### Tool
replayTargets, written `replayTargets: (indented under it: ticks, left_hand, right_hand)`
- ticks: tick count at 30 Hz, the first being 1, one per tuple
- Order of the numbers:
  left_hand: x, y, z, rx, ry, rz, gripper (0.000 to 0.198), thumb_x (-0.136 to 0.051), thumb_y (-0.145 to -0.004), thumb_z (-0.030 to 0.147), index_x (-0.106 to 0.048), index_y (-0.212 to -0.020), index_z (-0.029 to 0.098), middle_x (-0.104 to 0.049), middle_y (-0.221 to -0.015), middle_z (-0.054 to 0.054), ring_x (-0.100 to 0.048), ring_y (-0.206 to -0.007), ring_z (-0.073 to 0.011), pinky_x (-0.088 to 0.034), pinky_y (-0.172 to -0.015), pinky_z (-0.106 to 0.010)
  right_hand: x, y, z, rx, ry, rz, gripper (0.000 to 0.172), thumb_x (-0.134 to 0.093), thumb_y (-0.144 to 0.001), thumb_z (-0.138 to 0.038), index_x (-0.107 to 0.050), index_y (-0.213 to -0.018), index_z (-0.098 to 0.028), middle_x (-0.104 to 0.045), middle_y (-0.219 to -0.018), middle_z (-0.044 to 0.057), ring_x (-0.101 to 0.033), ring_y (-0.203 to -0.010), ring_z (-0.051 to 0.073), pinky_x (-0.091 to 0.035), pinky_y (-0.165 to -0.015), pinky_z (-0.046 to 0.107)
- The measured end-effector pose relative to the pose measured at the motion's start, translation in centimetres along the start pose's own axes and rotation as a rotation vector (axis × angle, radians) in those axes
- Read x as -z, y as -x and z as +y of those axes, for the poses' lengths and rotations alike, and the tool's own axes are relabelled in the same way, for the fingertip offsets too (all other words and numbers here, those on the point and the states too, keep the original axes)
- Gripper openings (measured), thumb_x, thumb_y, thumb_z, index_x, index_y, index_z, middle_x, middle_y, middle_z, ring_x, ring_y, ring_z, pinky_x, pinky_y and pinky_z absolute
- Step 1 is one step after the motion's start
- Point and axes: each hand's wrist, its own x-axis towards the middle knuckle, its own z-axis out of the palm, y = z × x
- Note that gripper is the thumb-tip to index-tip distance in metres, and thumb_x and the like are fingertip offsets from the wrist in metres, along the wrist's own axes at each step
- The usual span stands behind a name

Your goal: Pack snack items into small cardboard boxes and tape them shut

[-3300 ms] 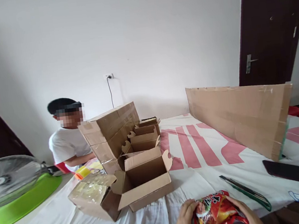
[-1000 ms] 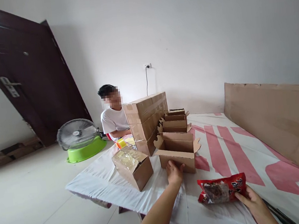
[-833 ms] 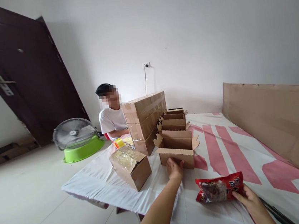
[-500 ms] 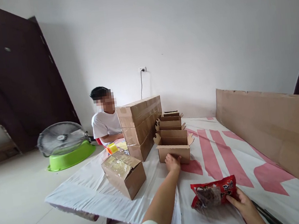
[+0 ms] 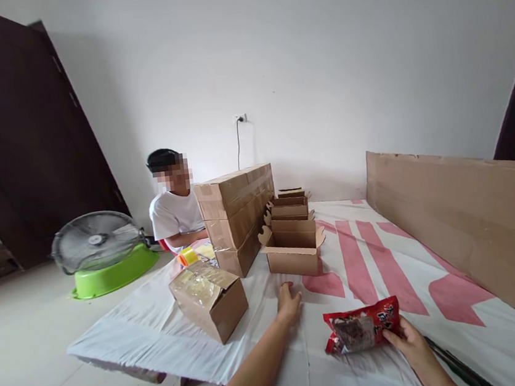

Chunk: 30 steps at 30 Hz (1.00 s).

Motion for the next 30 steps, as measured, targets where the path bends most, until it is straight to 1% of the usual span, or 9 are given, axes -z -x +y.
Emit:
replayTargets:
  ticks: [3, 6, 9, 12, 16, 19, 22, 25, 30]
  left_hand:
    - [0.0, 2.4, -0.2, 0.009, -0.012, -0.048, 0.034, -0.048, -0.083, 0.021, -0.053, -0.114, 0.009, -0.054, -0.124, -0.017, -0.051, -0.119, -0.0222, -0.037, -0.102, -0.03]
    - [-0.9, 6.8, -0.4, -0.1, -0.079, -0.139, 0.036, -0.06, -0.071, 0.02, -0.061, -0.105, 0.01, -0.051, -0.133, -0.017, -0.038, -0.132, -0.03, -0.025, -0.112, -0.037]
    - [-1.9, 11.1, -0.8, -0.275, -0.266, -0.203, 0.047, -0.048, -0.077, 0.017, -0.056, -0.123, 0.018, -0.043, -0.145, -0.011, -0.02, -0.142, -0.0337, -0.005, -0.115, -0.054]
    - [-2.2, 13.2, -0.8, -0.254, -0.305, -0.131, 0.054, -0.039, -0.081, 0.014, -0.046, -0.134, 0.013, -0.041, -0.146, -0.014, -0.026, -0.14, -0.03, -0.012, -0.116, -0.05]
    - [-1.5, 13.5, 0.0, -0.178, -0.25, -0.006, 0.052, -0.044, -0.077, 0.016, -0.051, -0.127, 0.008, -0.048, -0.136, -0.017, -0.037, -0.13, -0.0288, -0.023, -0.113, -0.043]
    - [-0.8, 13.3, 0.6, -0.204, -0.241, -0.065, 0.042, -0.051, -0.075, 0.026, -0.062, -0.113, 0.013, -0.056, -0.124, -0.014, -0.043, -0.123, -0.0312, -0.021, -0.113, -0.048]
    - [-0.9, 13.0, 0.6, -0.212, -0.277, -0.157, 0.044, -0.056, -0.074, 0.038, -0.064, -0.11, 0.015, -0.056, -0.125, -0.014, -0.042, -0.122, -0.0349, -0.021, -0.111, -0.052]
    - [-2.3, 12.3, -0.5, -0.22, -0.33, -0.154, 0.049, -0.058, -0.072, 0.044, -0.064, -0.111, 0.015, -0.056, -0.124, -0.015, -0.042, -0.121, -0.0367, -0.024, -0.108, -0.054]
    - [-5.5, 11.0, -2.4, -0.325, -0.425, -0.071, 0.044, -0.058, -0.073, 0.049, -0.067, -0.102, 0.017, -0.06, -0.115, -0.013, -0.046, -0.116, -0.0369, -0.03, -0.102, -0.056]
  right_hand:
    - [-0.1, 0.2, 0.0, -0.004, 0.044, -0.03, 0.046, -0.07, -0.065, -0.047, -0.066, -0.101, -0.019, -0.073, -0.099, 0.009, -0.066, -0.094, 0.029, -0.052, -0.084, 0.037]
    - [-0.8, 0.0, -0.5, -0.016, 0.184, -0.017, 0.041, -0.066, -0.068, -0.052, -0.065, -0.093, -0.02, -0.074, -0.092, 0.007, -0.067, -0.088, 0.027, -0.052, -0.079, 0.033]
    - [-2.2, -1.4, -1.5, -0.017, 0.334, 0.003, 0.038, -0.061, -0.067, -0.058, -0.063, -0.08, -0.021, -0.072, -0.077, 0.004, -0.067, -0.075, 0.025, -0.051, -0.067, 0.031]
    - [-4.5, -4.1, -2.3, -0.005, 0.429, 0.056, 0.037, -0.057, -0.067, -0.06, -0.059, -0.07, -0.023, -0.069, -0.067, 0.003, -0.064, -0.066, 0.025, -0.047, -0.059, 0.031]
    - [-9.3, -8.1, -2.6, -0.02, 0.489, 0.061, 0.029, -0.056, -0.069, -0.053, -0.057, -0.071, -0.024, -0.068, -0.066, 0.003, -0.064, -0.064, 0.024, -0.045, -0.056, 0.03]
    - [-13.2, -10.4, -2.5, -0.023, 0.543, 0.045, 0.021, -0.059, -0.068, -0.044, -0.055, -0.072, -0.024, -0.068, -0.07, 0.004, -0.065, -0.069, 0.025, -0.045, -0.06, 0.031]
    - [-16.1, -12.2, -2.6, -0.02, 0.596, 0.041, 0.019, -0.056, -0.072, -0.041, -0.056, -0.077, -0.022, -0.069, -0.081, 0.008, -0.066, -0.08, 0.027, -0.046, -0.066, 0.032]
    - [-17.8, -13.7, -2.8, -0.033, 0.64, 0.013, 0.021, -0.057, -0.073, -0.04, -0.057, -0.08, -0.021, -0.07, -0.082, 0.01, -0.066, -0.081, 0.027, -0.046, -0.067, 0.033]
    - [-21.1, -15.0, -3.0, 0.002, 0.662, -0.058, 0.022, -0.062, -0.072, -0.039, -0.059, -0.085, -0.022, -0.071, -0.081, 0.006, -0.066, -0.081, 0.024, -0.047, -0.069, 0.031]
